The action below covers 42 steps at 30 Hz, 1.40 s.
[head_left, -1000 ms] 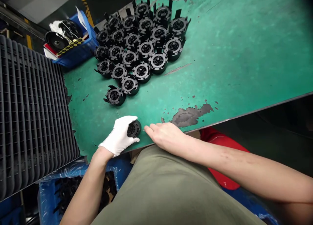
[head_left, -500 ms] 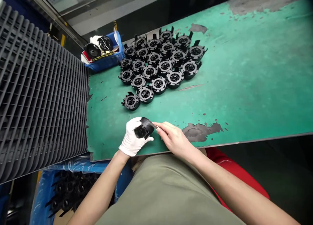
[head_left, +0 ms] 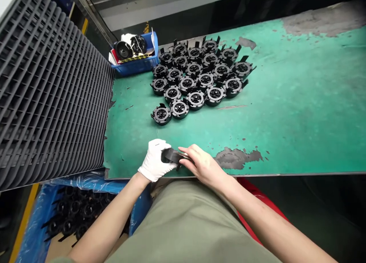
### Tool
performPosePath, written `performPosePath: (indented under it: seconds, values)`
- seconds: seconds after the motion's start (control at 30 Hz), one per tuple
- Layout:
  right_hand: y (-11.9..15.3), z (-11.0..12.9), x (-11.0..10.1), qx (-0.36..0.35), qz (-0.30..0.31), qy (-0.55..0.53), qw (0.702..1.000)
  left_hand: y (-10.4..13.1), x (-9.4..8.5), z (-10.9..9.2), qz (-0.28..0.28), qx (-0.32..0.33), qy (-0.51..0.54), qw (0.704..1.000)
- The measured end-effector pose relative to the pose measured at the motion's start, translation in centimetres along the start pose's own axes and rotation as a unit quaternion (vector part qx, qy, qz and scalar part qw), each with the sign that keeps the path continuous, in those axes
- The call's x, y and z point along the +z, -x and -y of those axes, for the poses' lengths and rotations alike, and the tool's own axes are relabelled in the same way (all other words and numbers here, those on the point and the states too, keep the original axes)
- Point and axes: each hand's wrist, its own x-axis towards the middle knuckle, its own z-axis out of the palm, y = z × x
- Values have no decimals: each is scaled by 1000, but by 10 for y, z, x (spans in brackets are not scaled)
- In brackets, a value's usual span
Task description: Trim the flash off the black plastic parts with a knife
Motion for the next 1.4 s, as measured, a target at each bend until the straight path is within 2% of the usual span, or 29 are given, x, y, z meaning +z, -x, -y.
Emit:
performPosePath:
  seconds: [0.17,0.37,0.63,0.83,1.03,1.4]
  values:
    - [6,7,-18,9,8,52,999,0,4,2,47,14,39,998]
    - [9,14,-22,-21,10,58,998,0,1,0,72,42,58,995]
    - [4,9,-32,-52,4,147,988,-9,6,-14,96,51,66,992]
    - [5,10,-31,-67,-3,207,976,-3,9,-8,87,53,72,992]
    - [7,17,-30,-49,12,258,965,-1,7,-5,97,78,80,989]
    - [11,18,-25,-52,15,275,960,0,7,-4,103,76,80,989]
